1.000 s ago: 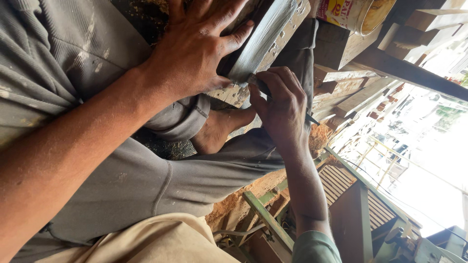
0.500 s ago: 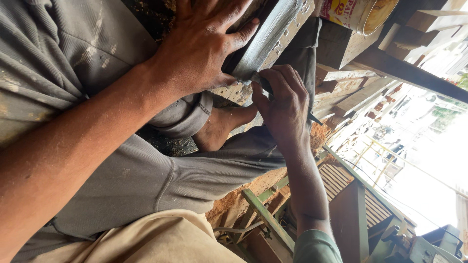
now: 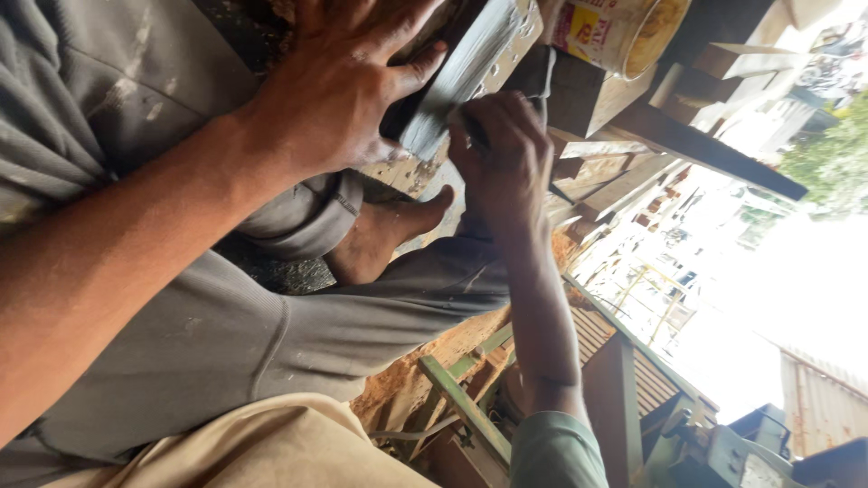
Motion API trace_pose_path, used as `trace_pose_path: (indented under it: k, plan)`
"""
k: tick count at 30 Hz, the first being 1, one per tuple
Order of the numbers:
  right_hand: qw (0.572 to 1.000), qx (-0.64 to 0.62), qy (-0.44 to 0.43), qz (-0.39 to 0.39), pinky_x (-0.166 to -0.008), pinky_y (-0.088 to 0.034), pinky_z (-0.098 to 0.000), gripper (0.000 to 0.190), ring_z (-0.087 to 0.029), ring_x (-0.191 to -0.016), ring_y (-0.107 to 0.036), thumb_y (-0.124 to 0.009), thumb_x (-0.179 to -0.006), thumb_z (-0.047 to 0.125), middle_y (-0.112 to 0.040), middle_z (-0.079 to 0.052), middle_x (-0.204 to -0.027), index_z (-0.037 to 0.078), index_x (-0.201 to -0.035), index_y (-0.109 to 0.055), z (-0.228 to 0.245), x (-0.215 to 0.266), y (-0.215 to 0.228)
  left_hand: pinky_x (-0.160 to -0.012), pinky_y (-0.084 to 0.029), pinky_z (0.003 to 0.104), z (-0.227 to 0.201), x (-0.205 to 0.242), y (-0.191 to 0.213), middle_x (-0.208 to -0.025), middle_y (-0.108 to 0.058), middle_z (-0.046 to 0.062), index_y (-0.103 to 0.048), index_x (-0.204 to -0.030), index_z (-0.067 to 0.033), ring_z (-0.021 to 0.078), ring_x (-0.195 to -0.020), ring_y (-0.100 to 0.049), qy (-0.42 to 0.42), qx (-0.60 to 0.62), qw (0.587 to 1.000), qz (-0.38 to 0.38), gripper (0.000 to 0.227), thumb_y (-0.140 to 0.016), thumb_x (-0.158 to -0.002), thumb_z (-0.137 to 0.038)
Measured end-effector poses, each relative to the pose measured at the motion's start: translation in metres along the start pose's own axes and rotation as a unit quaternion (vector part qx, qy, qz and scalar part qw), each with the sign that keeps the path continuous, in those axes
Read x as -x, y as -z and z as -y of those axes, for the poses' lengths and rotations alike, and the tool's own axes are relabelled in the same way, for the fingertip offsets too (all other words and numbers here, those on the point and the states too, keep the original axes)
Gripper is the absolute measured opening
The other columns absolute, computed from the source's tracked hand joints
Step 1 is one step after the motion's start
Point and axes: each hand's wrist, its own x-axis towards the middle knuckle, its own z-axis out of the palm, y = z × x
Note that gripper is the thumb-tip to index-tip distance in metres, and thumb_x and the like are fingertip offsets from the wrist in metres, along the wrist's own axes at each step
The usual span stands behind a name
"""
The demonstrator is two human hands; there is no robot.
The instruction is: The person sits on the floor and sharpens a small metal tool on a rectangular sharpening stone. They repeatedly rub the tool against the stone, occasionally dipping it into a container of liquid and inspecting the edge with their fingers.
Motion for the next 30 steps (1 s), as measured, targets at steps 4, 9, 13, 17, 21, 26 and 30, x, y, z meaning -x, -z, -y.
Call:
trace_pose_path:
  k: [4,9,13,17,21,26,30]
  plan:
    - [0.999,-0.008,0.040,0.028,-0.081,-0.057,-0.0379,0.020,-0.028,-0.093,-0.069,-0.079,-0.085,0.004,-0.067,-0.013,-0.102,-0.001,-0.102,-0.071,0.021,0.018,0.003,-0.121,-0.004,0.070,0.001,-0.003,0.002,-0.175,-0.020,0.012,-0.069,-0.140,-0.0055,0.0378,-0.157,-0.004,0.004,0.056,0.998,-0.023,0.088,-0.093,-0.069,-0.053]
    - [1.000,0.018,0.006,0.011,-0.080,-0.058,-0.0347,0.014,-0.024,-0.089,-0.070,-0.081,-0.090,0.003,-0.068,-0.009,-0.100,0.002,-0.100,-0.072,-0.011,-0.015,0.006,-0.125,-0.006,0.064,0.001,0.001,-0.001,-0.178,-0.023,0.012,-0.070,-0.144,-0.0089,0.0367,-0.160,-0.005,-0.002,0.008,1.000,-0.014,0.087,-0.091,-0.068,-0.047]
    - [0.996,-0.007,0.077,0.053,-0.084,-0.057,-0.0383,0.017,-0.026,-0.094,-0.069,-0.078,-0.076,0.001,-0.069,-0.010,-0.097,0.004,-0.091,-0.070,0.015,-0.001,0.014,-0.126,-0.003,0.068,0.001,-0.004,0.008,-0.177,-0.025,0.012,-0.069,-0.140,-0.0076,0.0386,-0.162,-0.004,0.013,0.054,0.998,0.000,0.082,-0.091,-0.073,-0.049]
    - [0.999,-0.019,0.040,-0.001,-0.082,-0.059,-0.0347,0.009,-0.022,-0.091,-0.071,-0.079,-0.087,0.001,-0.071,-0.010,-0.096,0.003,-0.093,-0.072,-0.007,-0.033,0.006,-0.125,0.000,0.067,0.002,-0.006,0.005,-0.178,-0.023,0.009,-0.069,-0.143,-0.0100,0.0382,-0.161,-0.002,0.006,0.015,1.000,-0.019,0.087,-0.091,-0.070,-0.051]
    - [0.999,0.042,0.025,0.016,-0.080,-0.059,-0.0339,0.007,-0.021,-0.089,-0.070,-0.080,-0.094,0.000,-0.073,-0.009,-0.095,0.004,-0.092,-0.074,-0.014,-0.014,0.003,-0.124,0.002,0.066,-0.002,0.001,-0.001,-0.179,-0.023,0.010,-0.069,-0.144,-0.0099,0.0385,-0.159,-0.002,0.003,0.003,1.000,-0.007,0.090,-0.092,-0.065,-0.045]
    - [0.993,0.007,0.111,0.042,-0.081,-0.058,-0.0364,0.009,-0.024,-0.087,-0.069,-0.078,-0.086,0.000,-0.071,-0.010,-0.094,0.002,-0.092,-0.072,0.008,0.004,0.003,-0.127,0.000,0.068,0.001,-0.004,0.005,-0.179,-0.025,0.009,-0.070,-0.139,-0.0079,0.0389,-0.163,-0.002,0.012,0.039,0.999,-0.010,0.085,-0.094,-0.070,-0.052]
    - [0.999,-0.009,0.048,0.004,-0.077,-0.059,-0.0336,0.009,-0.022,-0.085,-0.070,-0.080,-0.092,-0.001,-0.070,-0.011,-0.096,0.002,-0.096,-0.072,-0.025,-0.028,0.006,-0.126,0.000,0.066,0.000,-0.003,0.001,-0.179,-0.026,0.009,-0.071,-0.143,-0.0123,0.0383,-0.162,-0.002,0.004,0.018,1.000,-0.013,0.088,-0.094,-0.065,-0.046]
